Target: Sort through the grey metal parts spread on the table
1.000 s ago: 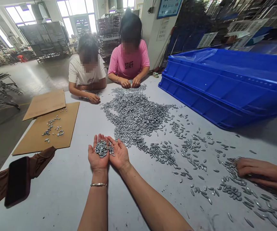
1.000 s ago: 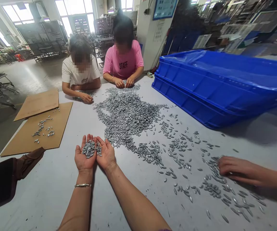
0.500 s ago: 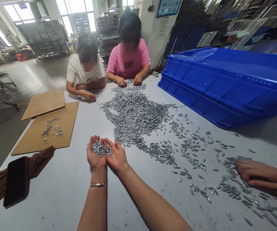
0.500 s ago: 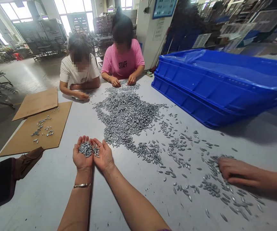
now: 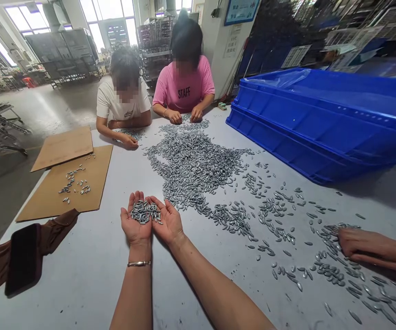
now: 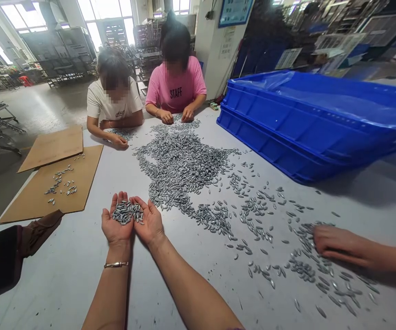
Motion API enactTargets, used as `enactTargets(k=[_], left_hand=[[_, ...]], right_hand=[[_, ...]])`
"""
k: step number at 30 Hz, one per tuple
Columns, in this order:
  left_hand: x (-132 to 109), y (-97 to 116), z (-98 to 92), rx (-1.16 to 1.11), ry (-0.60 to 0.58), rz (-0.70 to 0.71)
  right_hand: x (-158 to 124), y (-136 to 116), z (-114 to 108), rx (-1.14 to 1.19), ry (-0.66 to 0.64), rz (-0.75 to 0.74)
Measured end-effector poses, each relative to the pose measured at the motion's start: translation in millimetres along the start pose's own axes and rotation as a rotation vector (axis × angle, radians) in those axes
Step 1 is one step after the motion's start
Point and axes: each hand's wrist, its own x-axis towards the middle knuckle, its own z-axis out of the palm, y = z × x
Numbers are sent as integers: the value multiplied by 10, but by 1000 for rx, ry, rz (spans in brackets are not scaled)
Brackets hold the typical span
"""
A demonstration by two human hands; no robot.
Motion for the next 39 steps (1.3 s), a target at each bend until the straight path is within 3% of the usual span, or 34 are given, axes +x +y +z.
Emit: enactTargets(k=[8, 39], left_hand=[[58, 15, -88, -36, -57, -23], [0, 41, -41, -69, -159, -33]], right_hand=[[-11, -8, 9, -2, 3, -4], [3, -32, 4, 67, 37, 47]])
